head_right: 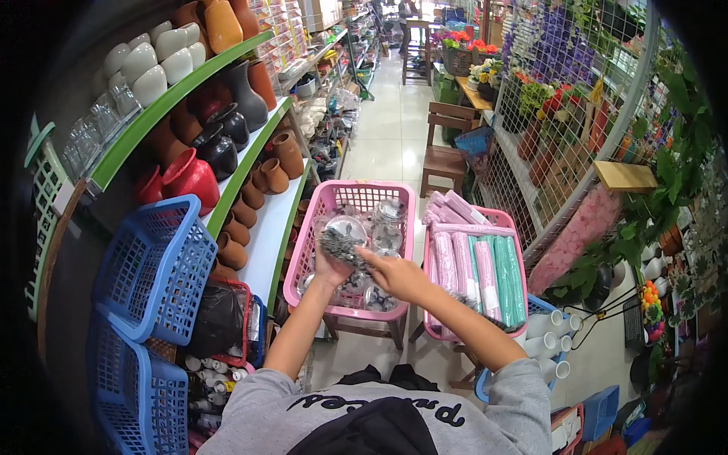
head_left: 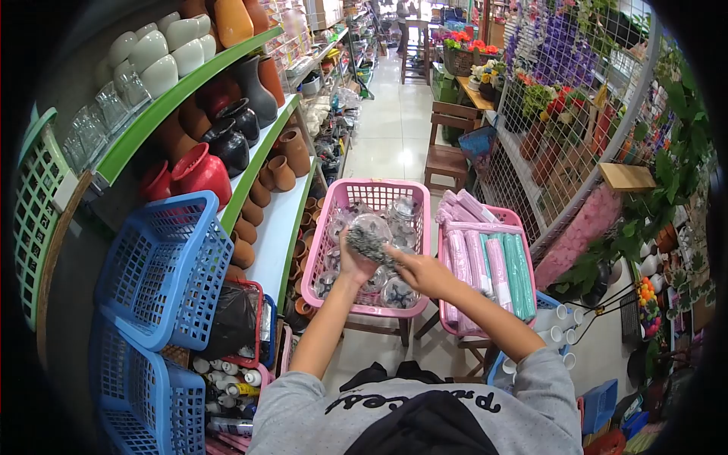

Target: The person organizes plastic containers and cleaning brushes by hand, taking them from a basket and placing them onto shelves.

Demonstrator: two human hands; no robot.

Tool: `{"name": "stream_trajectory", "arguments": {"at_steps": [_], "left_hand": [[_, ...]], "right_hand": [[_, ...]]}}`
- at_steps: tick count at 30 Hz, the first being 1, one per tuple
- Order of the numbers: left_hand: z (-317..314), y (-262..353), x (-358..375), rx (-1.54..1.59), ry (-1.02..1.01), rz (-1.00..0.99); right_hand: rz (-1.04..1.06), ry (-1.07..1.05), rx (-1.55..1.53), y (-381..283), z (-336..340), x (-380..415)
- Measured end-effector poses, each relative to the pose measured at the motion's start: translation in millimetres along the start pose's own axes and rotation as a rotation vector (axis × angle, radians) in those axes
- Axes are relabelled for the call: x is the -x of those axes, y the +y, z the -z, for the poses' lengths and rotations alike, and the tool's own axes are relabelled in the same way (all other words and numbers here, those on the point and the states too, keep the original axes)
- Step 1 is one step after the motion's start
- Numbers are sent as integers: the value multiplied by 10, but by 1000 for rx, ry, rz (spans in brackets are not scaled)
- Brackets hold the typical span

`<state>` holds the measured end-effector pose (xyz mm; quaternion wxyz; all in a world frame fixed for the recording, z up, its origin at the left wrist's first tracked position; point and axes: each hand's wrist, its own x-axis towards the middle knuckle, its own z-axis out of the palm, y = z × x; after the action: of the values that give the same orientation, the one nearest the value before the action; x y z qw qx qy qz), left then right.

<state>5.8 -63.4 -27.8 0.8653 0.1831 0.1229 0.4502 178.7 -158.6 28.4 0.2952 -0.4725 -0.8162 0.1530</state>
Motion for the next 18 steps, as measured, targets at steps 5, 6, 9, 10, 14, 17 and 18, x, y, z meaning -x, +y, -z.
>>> {"name": "stream_trajectory", "arguments": {"at_steps": [5, 6, 9, 10, 14, 17, 18], "left_hand": [[16, -102, 15, -73, 37, 57], [300, -150, -117, -28, -51, 23], [104, -115, -28, -58, -40, -43], [-8, -97, 42, -174, 26, -54], [119, -63, 20, -472, 109, -95], [28, 106, 63, -669, 95, -99], [59, 121, 44, -922, 48, -189]], "right_hand": [[-235, 109, 2, 116, -33, -53], [-131, 112, 0, 11, -114, -44], [-80, 106, -20, -28, -102, -96], [-129, 153, -33, 14, -83, -118], [-257, 203, -87, 101, -35, -115], [-331, 201, -151, 177, -6, -121], [-437, 180, -247, 189, 5, -129]]}}
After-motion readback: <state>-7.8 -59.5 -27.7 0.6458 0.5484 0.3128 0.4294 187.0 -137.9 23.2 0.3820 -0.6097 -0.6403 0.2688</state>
